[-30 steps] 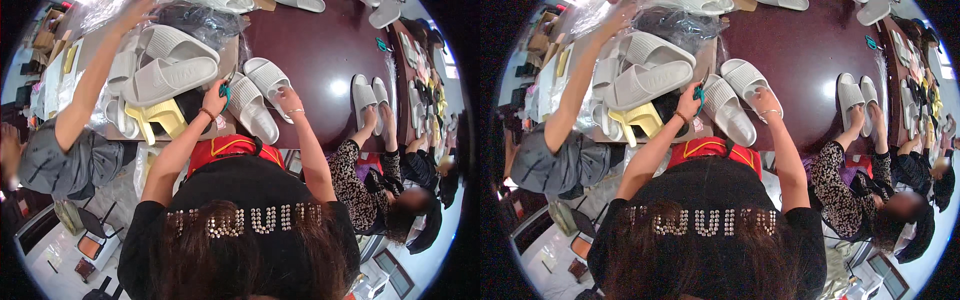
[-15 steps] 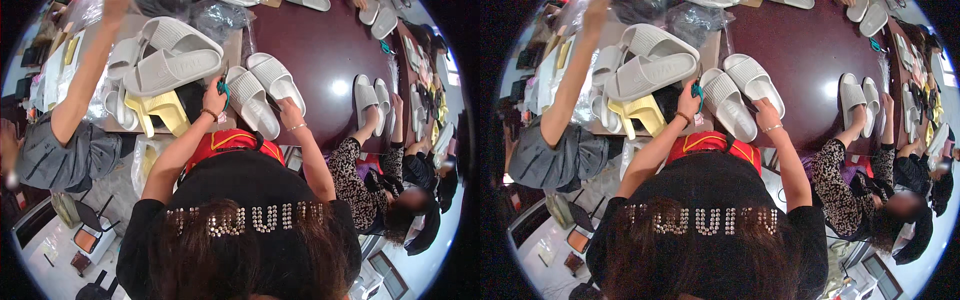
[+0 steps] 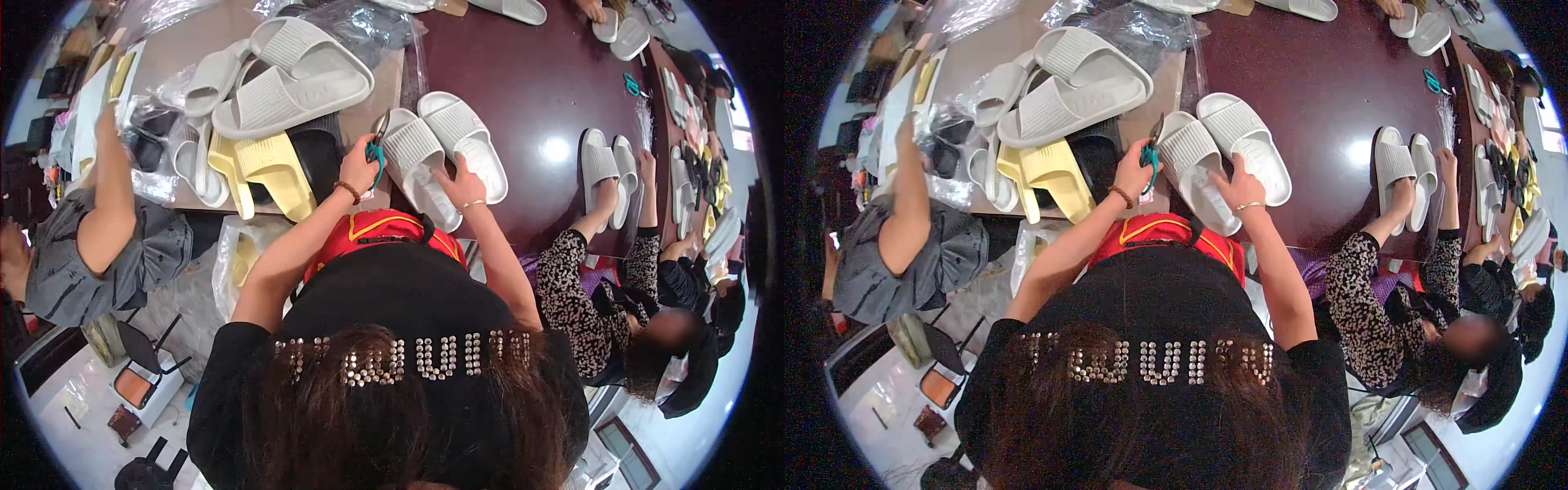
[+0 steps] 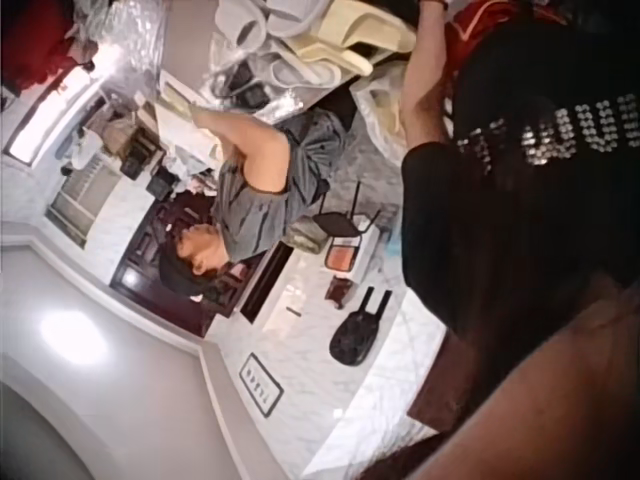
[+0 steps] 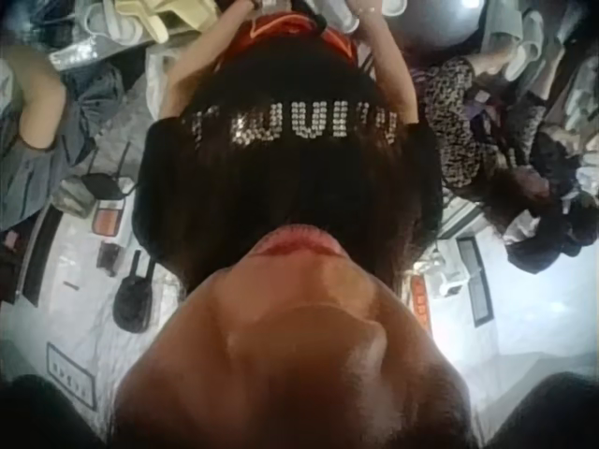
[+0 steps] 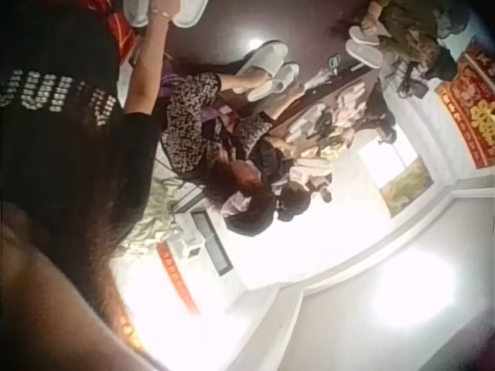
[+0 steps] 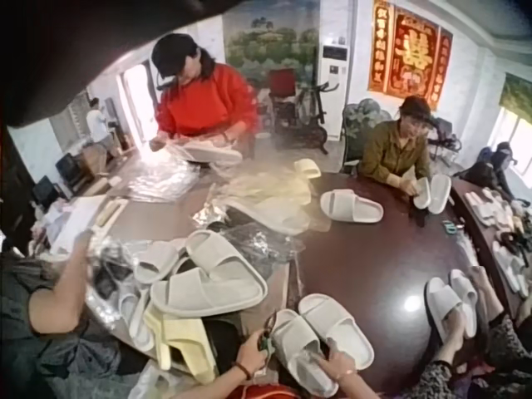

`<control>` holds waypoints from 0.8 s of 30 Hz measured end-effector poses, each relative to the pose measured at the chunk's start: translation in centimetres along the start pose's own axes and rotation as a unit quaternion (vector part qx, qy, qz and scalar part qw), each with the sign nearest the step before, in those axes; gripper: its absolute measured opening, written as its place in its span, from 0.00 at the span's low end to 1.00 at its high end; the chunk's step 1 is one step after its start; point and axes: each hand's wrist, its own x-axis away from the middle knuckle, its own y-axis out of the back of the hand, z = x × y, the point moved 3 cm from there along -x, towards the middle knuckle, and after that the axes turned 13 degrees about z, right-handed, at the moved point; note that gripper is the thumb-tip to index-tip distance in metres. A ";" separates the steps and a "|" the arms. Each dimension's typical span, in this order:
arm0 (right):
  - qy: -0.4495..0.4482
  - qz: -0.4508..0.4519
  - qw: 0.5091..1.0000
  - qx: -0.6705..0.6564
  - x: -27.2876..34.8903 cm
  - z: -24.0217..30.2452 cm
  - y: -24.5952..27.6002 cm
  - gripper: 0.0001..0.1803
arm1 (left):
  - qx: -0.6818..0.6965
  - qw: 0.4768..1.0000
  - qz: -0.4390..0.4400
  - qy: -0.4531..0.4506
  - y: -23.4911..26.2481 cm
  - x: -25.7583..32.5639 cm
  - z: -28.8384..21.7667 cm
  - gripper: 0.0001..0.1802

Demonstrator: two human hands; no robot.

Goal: The person trims excess material from slippers using scissors and sets them on the table.

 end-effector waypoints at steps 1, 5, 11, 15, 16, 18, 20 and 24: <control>0.000 0.000 1.000 0.002 0.3 0.9 0.5 0.31 | -0.011 1.000 -0.008 -0.006 -0.1 0.1 -0.1 0.30; -0.037 0.002 0.996 0.084 -1.5 1.9 0.8 0.29 | -0.001 0.999 -0.045 -0.010 -0.6 0.0 0.3 0.30; -0.003 -0.070 0.996 0.047 -3.4 1.6 1.1 0.24 | 0.172 0.976 -0.006 0.131 0.0 0.8 -1.7 0.31; -0.020 -0.170 0.982 -0.074 -1.6 2.3 4.2 0.24 | 0.165 0.985 -0.039 0.011 1.5 0.4 -2.7 0.30; 0.005 -0.197 0.975 -0.098 -1.1 2.5 5.0 0.23 | 0.147 0.986 -0.065 -0.046 2.1 0.3 -3.5 0.29; 0.065 -0.255 0.960 -0.090 -0.3 2.3 5.7 0.20 | 0.140 0.985 -0.066 -0.077 2.9 0.3 -4.6 0.27; 0.060 -0.258 0.963 -0.045 0.1 2.4 6.4 0.18 | 0.226 0.970 -0.010 -0.083 3.9 1.6 -8.5 0.24; 0.124 -0.283 0.951 0.030 1.4 2.6 6.9 0.14 | 0.282 0.938 0.162 -0.123 4.2 4.6 -15.0 0.22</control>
